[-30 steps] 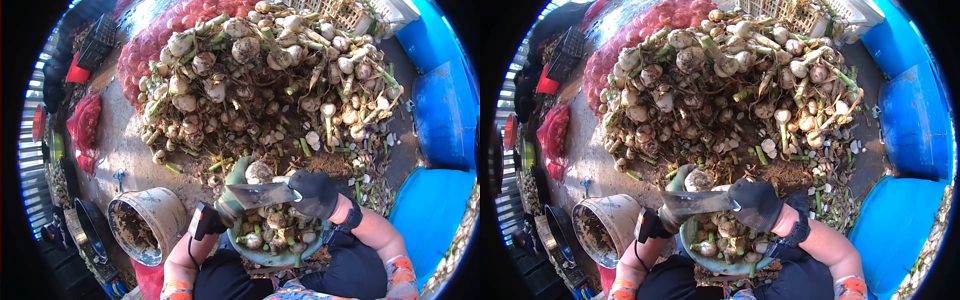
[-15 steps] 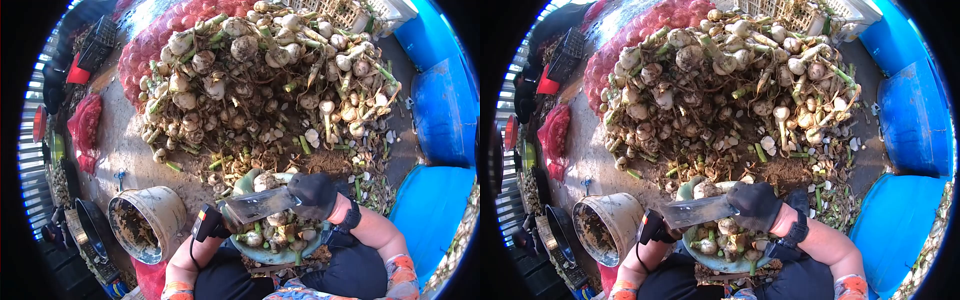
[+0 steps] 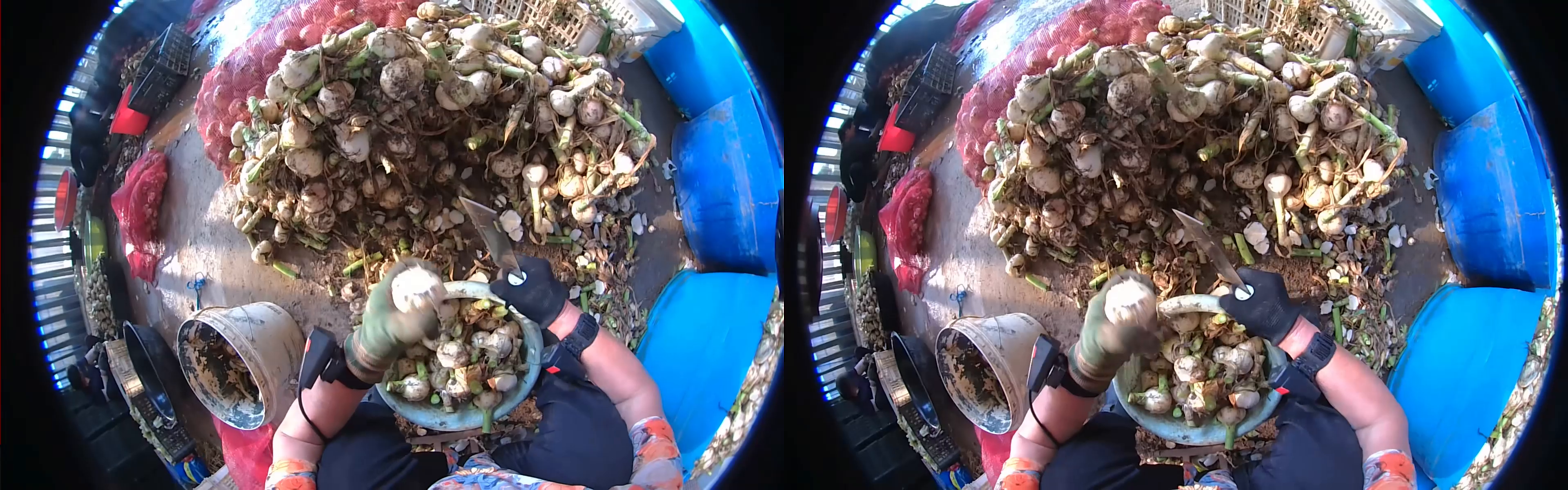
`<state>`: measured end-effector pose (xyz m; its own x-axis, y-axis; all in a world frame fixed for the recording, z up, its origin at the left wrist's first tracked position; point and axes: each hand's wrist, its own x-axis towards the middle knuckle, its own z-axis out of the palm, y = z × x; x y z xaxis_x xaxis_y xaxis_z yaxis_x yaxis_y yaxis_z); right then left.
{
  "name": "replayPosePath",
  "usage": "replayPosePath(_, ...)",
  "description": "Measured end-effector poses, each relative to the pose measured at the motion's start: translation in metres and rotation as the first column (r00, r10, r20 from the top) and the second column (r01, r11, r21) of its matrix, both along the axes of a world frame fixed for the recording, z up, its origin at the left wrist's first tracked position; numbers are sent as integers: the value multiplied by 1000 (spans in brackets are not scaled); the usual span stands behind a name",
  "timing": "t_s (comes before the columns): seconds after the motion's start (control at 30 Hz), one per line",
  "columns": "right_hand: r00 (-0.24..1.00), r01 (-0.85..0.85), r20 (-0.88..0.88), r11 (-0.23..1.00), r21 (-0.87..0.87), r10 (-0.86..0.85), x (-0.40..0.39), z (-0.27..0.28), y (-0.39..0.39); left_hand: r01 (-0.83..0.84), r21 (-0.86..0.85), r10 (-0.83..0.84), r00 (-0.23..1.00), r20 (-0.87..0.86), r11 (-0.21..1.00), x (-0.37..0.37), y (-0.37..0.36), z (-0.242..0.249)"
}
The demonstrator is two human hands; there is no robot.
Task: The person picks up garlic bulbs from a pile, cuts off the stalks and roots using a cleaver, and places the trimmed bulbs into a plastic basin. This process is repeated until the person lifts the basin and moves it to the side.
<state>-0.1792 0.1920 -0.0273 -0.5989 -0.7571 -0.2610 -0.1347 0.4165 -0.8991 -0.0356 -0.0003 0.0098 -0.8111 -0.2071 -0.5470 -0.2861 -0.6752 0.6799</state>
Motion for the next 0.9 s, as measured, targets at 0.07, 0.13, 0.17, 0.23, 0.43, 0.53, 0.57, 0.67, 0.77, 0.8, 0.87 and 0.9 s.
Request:
replayPosePath(0.07, 989, -79, 111, 982, -173, 99, 13, 6, -6, -117, 290, 197, 944, -264, 950, 6, 1, -1)
replayPosePath(0.13, 902, -1, 422, 980, -198, 87, 29, 29, -19, -68, 626, 365, 859, -360, 777, -5, 3, -5)
replayPosePath(0.17, 901, -9, 422, 979, -203, 96, 34, 31, -22, -145, 621, 429, 838, -337, 771, -8, 10, -4)
replayPosePath(0.23, 740, 132, 672, 976, -174, 20, 41, 33, -24, -222, 613, 492, 812, -314, 758, -8, 13, -2)
replayPosePath(0.43, 865, 138, 492, 990, -42, -100, 17, 22, -12, -60, 666, 287, 928, -237, 744, 8, -1, -2)
replayPosePath(0.53, 947, 159, 291, 985, -67, -133, 11, 11, -8, 123, 194, -131, 991, 34, 973, 24, -13, -5)
replayPosePath(0.57, 958, 117, 272, 991, -66, -95, 6, 3, -6, 66, 116, -68, 998, 7, 991, 27, -6, -19)
replayPosePath(0.67, 971, 82, 231, 994, -76, -63, 0, 9, -12, -40, 105, 30, 995, 96, 994, 21, -6, -12)
replayPosePath(0.77, 997, -2, 77, 995, -98, 9, 4, 39, -16, -106, 84, 96, 989, 112, 991, 20, -4, -19)
replayPosePath(0.8, 997, -1, 76, 995, -97, 8, 9, 37, -19, -137, 60, 131, 986, 104, 989, 18, -1, -16)
replayPosePath(0.87, 940, -194, 311, 970, 144, 142, 22, 23, -20, -260, 84, 246, 957, 152, 962, 17, 6, -7)
replayPosePath(0.9, 927, -310, 268, 938, 158, 261, 30, -6, -17, -251, 308, 278, 960, -44, 918, 20, 4, -7)
